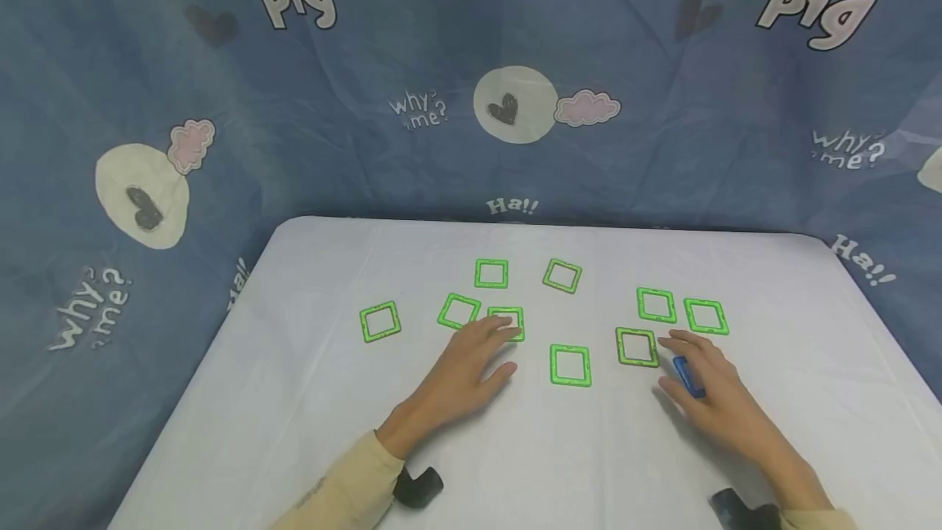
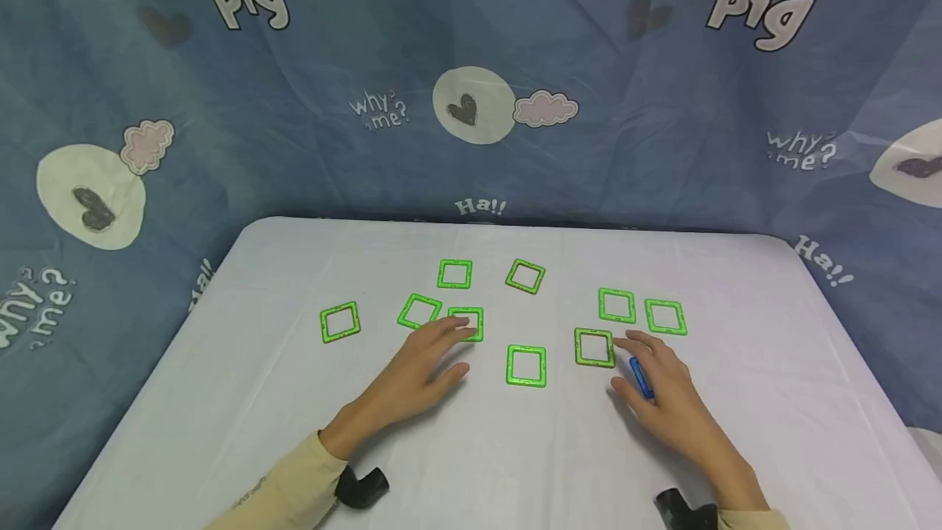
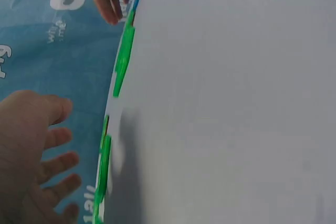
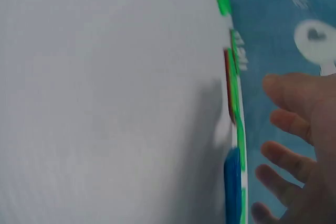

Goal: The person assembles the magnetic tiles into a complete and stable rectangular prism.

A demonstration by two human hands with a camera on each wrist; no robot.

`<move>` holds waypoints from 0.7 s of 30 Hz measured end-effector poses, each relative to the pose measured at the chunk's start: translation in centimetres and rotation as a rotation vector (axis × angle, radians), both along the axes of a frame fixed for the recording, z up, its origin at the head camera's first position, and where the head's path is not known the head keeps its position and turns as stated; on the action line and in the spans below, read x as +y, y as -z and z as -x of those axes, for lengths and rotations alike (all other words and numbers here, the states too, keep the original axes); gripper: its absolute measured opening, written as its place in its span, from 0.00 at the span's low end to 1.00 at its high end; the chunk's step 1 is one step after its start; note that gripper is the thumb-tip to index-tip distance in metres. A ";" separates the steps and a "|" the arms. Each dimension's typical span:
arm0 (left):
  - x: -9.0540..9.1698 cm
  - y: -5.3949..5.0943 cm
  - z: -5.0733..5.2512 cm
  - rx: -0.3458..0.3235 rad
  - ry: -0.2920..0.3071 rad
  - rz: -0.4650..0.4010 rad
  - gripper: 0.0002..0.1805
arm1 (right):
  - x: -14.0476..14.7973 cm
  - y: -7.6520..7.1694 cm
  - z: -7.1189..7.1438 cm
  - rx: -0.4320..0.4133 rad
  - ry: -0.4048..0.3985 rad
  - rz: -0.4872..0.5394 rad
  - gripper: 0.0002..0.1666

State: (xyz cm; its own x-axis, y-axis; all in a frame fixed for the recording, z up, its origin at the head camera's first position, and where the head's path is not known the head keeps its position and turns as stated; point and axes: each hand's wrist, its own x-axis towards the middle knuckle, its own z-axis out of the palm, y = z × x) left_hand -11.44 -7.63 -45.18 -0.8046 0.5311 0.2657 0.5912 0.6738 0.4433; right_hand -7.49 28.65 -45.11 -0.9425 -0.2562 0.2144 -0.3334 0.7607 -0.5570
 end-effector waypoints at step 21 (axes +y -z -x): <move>5.4 1.7 -0.1 -0.072 0.181 -0.019 0.28 | 3.5 1.8 -1.1 -0.093 0.081 0.111 0.33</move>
State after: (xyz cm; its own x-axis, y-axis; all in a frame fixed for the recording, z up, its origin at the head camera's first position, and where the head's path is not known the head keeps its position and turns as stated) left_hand -11.30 -2.24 -46.85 -0.7138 0.6642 0.2222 0.6682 0.5508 0.5001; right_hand -6.38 32.17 -46.92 -0.9762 -0.1586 0.1481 -0.2170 0.7151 -0.6645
